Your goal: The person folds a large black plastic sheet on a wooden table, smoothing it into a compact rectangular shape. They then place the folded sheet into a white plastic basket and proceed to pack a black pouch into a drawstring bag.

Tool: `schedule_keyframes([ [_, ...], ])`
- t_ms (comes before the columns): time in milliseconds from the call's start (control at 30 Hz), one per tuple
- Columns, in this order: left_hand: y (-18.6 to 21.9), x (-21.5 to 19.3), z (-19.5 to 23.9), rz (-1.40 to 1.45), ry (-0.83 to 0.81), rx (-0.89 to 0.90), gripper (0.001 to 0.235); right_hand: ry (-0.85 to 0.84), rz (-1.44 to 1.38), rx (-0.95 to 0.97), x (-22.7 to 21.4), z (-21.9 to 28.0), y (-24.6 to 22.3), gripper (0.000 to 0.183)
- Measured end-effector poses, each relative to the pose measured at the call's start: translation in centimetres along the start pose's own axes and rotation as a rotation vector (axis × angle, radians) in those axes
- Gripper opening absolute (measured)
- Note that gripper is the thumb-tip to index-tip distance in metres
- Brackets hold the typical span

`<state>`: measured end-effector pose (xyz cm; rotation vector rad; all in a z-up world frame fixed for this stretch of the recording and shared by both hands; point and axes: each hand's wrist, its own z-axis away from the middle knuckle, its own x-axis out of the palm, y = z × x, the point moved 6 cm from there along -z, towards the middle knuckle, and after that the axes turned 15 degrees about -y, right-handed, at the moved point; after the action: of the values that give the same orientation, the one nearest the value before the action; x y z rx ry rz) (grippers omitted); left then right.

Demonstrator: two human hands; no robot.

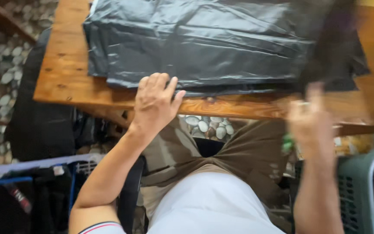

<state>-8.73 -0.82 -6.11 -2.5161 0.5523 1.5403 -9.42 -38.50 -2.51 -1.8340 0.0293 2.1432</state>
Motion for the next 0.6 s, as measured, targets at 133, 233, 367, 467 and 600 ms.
schedule_keyframes([
  [133,0.1,-0.1,0.1,0.025,-0.027,0.015,0.035,-0.371,0.047,-0.385,3.4,5.3,-13.1,0.069],
  [233,1.0,-2.5,-0.4,-0.074,-0.149,-0.057,0.03,-0.476,0.069,-0.65,4.5,7.1,-18.6,0.07],
  [367,-0.3,-1.3,-0.1,0.059,-0.082,-0.014,0.036,-0.496,0.123,-0.446,0.1,4.7,-19.2,0.07],
  [467,0.2,-1.6,0.1,0.082,-0.031,-0.025,0.035,-0.572,0.197,0.028,-5.2,1.7,-15.1,0.074],
  [600,-0.2,-1.8,0.1,0.116,-0.039,-0.024,0.035,-0.341,0.231,0.186,-2.5,-14.3,4.5,0.072],
])
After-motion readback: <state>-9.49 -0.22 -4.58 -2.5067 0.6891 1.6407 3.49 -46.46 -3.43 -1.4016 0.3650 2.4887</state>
